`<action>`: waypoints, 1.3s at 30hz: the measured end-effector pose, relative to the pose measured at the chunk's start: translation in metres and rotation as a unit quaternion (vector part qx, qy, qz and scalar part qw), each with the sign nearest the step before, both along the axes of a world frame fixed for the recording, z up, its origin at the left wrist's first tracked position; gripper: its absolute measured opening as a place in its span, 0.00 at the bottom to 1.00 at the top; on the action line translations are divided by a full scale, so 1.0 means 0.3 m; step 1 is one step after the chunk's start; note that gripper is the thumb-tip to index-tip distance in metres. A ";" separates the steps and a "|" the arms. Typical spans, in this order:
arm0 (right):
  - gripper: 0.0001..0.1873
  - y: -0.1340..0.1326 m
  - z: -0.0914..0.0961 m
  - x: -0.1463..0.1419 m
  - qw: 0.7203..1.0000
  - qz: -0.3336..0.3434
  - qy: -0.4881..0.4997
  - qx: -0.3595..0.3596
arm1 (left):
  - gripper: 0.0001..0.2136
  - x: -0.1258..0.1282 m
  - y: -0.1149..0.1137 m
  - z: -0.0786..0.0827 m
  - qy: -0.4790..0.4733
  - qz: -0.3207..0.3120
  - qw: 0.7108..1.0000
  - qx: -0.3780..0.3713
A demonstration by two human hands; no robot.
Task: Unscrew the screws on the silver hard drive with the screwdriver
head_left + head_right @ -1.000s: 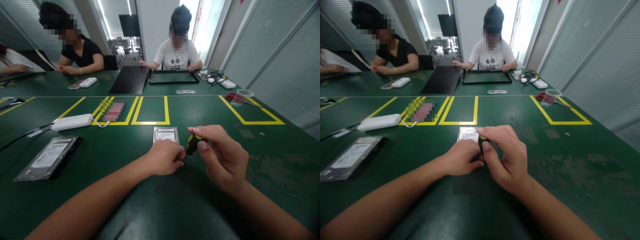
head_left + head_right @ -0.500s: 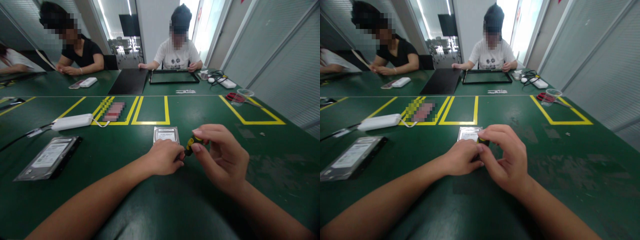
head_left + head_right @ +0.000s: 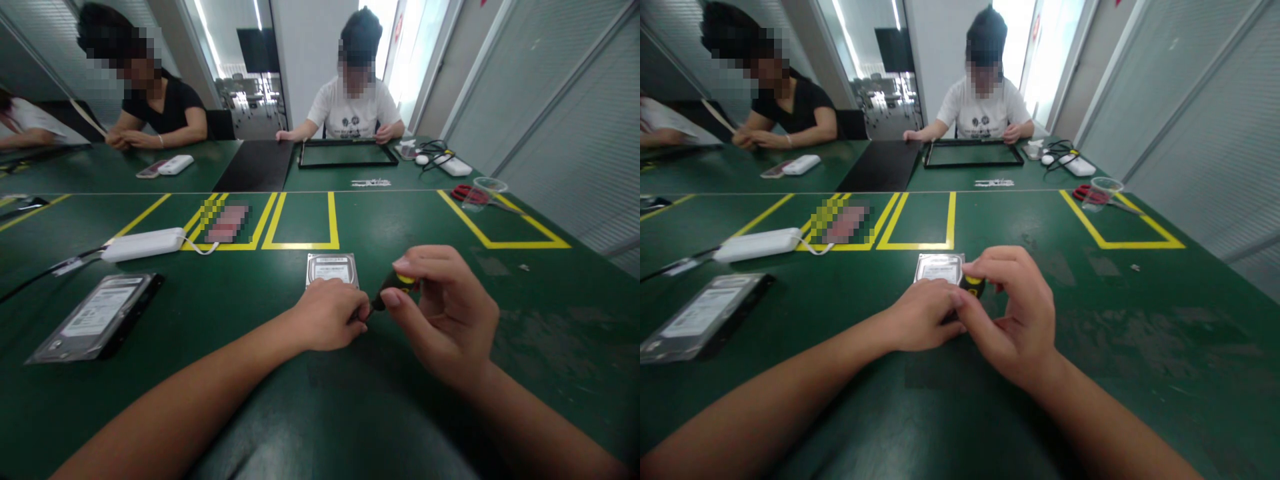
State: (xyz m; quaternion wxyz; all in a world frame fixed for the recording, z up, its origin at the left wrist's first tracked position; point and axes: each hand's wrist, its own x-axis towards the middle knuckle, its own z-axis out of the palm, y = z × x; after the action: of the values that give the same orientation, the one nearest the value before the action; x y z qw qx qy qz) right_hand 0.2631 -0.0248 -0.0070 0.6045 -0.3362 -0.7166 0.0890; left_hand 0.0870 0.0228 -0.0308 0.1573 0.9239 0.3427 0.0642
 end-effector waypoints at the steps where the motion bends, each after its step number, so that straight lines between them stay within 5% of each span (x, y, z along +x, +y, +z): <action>1: 0.16 -0.002 0.002 0.000 1.000 0.013 0.003 -0.006 | 0.06 0.000 0.000 0.002 0.001 0.000 1.000 -0.001; 6: 0.17 -0.008 0.006 -0.002 0.998 0.050 0.011 -0.024 | 0.05 0.003 0.002 0.006 -0.002 -0.005 1.000 -0.005; 39: 0.16 -0.001 -0.003 -0.013 0.998 0.033 0.045 -0.023 | 0.06 0.000 0.005 -0.002 0.004 0.000 1.000 0.000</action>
State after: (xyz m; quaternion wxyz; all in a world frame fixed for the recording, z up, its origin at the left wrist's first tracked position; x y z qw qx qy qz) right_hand 0.2592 -0.0250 -0.0080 0.6250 -0.3216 -0.6972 0.1409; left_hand 0.0872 0.0244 -0.0315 0.1560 0.9241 0.3435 0.0602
